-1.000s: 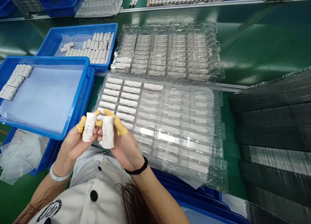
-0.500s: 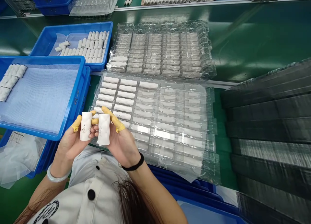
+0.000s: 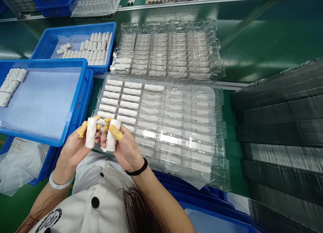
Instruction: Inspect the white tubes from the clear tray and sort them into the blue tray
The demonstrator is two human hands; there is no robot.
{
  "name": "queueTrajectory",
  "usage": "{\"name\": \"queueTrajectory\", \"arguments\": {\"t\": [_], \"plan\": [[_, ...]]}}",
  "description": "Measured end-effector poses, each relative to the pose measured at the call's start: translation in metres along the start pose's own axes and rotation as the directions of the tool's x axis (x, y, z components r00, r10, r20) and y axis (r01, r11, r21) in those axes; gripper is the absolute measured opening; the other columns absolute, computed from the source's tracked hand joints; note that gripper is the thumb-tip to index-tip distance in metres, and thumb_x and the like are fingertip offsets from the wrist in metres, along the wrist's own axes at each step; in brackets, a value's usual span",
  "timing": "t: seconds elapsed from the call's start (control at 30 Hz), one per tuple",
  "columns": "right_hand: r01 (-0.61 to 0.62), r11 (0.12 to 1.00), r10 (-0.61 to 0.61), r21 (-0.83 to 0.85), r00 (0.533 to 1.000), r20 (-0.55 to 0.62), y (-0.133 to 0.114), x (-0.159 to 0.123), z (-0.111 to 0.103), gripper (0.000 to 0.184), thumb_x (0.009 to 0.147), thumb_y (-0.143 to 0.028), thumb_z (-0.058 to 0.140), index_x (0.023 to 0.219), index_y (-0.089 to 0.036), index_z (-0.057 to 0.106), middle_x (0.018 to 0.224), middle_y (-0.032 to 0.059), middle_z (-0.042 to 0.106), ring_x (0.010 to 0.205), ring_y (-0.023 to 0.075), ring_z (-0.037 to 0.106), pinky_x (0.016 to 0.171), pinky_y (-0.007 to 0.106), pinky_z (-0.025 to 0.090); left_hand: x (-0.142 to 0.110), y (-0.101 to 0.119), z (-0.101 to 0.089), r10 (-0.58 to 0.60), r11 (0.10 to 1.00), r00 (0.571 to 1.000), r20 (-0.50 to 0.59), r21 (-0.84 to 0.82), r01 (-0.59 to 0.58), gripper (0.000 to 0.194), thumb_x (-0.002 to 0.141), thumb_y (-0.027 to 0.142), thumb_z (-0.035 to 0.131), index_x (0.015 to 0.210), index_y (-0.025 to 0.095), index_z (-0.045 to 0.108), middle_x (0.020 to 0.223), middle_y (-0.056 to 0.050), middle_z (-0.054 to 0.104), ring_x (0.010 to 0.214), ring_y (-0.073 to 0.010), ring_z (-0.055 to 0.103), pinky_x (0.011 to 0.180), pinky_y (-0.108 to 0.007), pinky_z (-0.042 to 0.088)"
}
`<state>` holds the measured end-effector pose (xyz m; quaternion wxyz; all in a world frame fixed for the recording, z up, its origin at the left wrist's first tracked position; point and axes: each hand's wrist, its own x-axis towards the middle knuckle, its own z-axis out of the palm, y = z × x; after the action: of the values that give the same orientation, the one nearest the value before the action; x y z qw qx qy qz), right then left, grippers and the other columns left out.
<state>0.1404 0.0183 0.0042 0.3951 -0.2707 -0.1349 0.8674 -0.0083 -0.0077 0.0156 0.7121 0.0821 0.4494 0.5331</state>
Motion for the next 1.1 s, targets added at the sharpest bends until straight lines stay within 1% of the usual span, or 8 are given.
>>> {"name": "queueTrajectory", "arguments": {"t": [0.13, 0.3, 0.37, 0.53, 0.73, 0.8, 0.97, 1.1], "plan": [[-0.082, 0.993, 0.082, 0.081, 0.997, 0.002, -0.0043, -0.0005, 0.004, 0.044, 0.09, -0.055, 0.054, 0.113, -0.018, 0.062, 0.072, 0.0034, 0.068, 0.071, 0.0195, 0.064, 0.074, 0.039, 0.054, 0.0017, -0.0007, -0.0011, -0.058, 0.998, 0.994, 0.096, -0.014, 0.06, 0.045, 0.098, 0.043, 0.046, 0.087, 0.006, 0.069, 0.066, -0.008, 0.061, 0.059, -0.0122, 0.057, 0.055, -0.022, 0.048], [-0.135, 0.982, 0.135, 0.131, 0.991, 0.014, -0.0088, -0.0014, 0.0079, 0.045, 0.1, -0.043, 0.03, 0.124, -0.017, 0.058, 0.092, 0.0094, 0.071, 0.087, 0.0225, 0.066, 0.084, 0.046, 0.054, 0.0038, -0.0006, 0.0009, -0.061, 0.997, 0.998, 0.014, -0.044, 0.061, 0.028, 0.097, 0.025, 0.049, 0.092, 0.006, 0.068, 0.07, -0.008, 0.063, 0.058, -0.0102, 0.056, 0.051, -0.018, 0.046], [-0.132, 0.981, 0.131, 0.145, 0.991, 0.018, -0.0088, -0.0014, 0.0082, 0.045, 0.101, -0.04, 0.027, 0.123, -0.017, 0.059, 0.095, 0.0102, 0.071, 0.089, 0.0222, 0.066, 0.086, 0.047, 0.054, 0.0036, -0.0002, 0.0022, -0.066, 0.997, 0.998, -0.02, -0.052, 0.065, 0.029, 0.098, 0.024, 0.046, 0.093, 0.006, 0.068, 0.07, -0.008, 0.062, 0.058, -0.0108, 0.057, 0.051, -0.019, 0.047], [-0.106, 0.985, 0.104, 0.138, 0.994, 0.022, -0.0077, -0.0007, 0.0066, 0.038, 0.098, -0.038, 0.037, 0.115, -0.017, 0.063, 0.098, 0.0098, 0.072, 0.092, 0.022, 0.066, 0.089, 0.046, 0.054, 0.0016, -0.0006, 0.0024, -0.068, 0.997, 0.997, -0.029, -0.047, 0.066, 0.037, 0.099, 0.034, 0.043, 0.099, 0.006, 0.067, 0.072, -0.007, 0.061, 0.057, -0.0099, 0.054, 0.049, -0.02, 0.046], [-0.092, 0.988, 0.092, 0.123, 0.996, 0.005, -0.0065, 0.0001, 0.0072, 0.033, 0.093, -0.034, 0.045, 0.115, -0.018, 0.063, 0.1, 0.0096, 0.072, 0.093, 0.0227, 0.067, 0.087, 0.044, 0.054, 0.0034, -0.005, -0.0045, 0.054, 0.998, 0.998, -0.008, 0.019, -0.054, 0.039, 0.086, 0.042, 0.068, 0.107, 0.009, 0.067, 0.076, -0.004, 0.06, 0.059, -0.0076, 0.049, 0.049, -0.017, 0.043], [-0.084, 0.988, 0.086, 0.129, 0.996, -0.012, -0.0056, 0.0005, 0.0077, 0.032, 0.093, -0.032, 0.045, 0.116, -0.017, 0.062, 0.098, 0.0087, 0.072, 0.092, 0.0223, 0.067, 0.087, 0.044, 0.054, 0.0042, -0.0059, -0.0056, 0.06, 0.997, 0.998, -0.01, 0.041, -0.06, 0.042, 0.083, 0.044, 0.07, 0.105, 0.009, 0.067, 0.076, -0.004, 0.06, 0.059, -0.0079, 0.05, 0.05, -0.018, 0.043], [-0.068, 0.988, 0.076, 0.141, 0.996, -0.049, -0.003, 0.0016, 0.0036, 0.03, 0.093, -0.03, 0.044, 0.113, -0.017, 0.063, 0.086, 0.0054, 0.072, 0.081, 0.0197, 0.066, 0.082, 0.041, 0.055, 0.005, -0.0065, -0.0042, 0.043, 0.997, 0.999, -0.03, 0.066, -0.041, 0.039, 0.092, 0.043, 0.057, 0.094, 0.007, 0.069, 0.077, -0.008, 0.065, 0.064, -0.0124, 0.059, 0.058, -0.023, 0.049], [-0.024, 0.998, 0.027, 0.054, 0.998, -0.05, -0.0018, 0.0003, -0.0017, 0.021, 0.085, -0.035, 0.065, 0.093, -0.016, 0.065, 0.074, 0.0035, 0.07, 0.064, 0.0149, 0.061, 0.068, 0.032, 0.053, 0.0053, -0.0063, -0.0042, 0.008, 0.999, 0.999, -0.035, 0.043, -0.006, 0.039, 0.098, 0.038, 0.046, 0.102, 0.006, 0.069, 0.076, -0.01, 0.066, 0.067, -0.015, 0.061, 0.061, -0.025, 0.05]]}}
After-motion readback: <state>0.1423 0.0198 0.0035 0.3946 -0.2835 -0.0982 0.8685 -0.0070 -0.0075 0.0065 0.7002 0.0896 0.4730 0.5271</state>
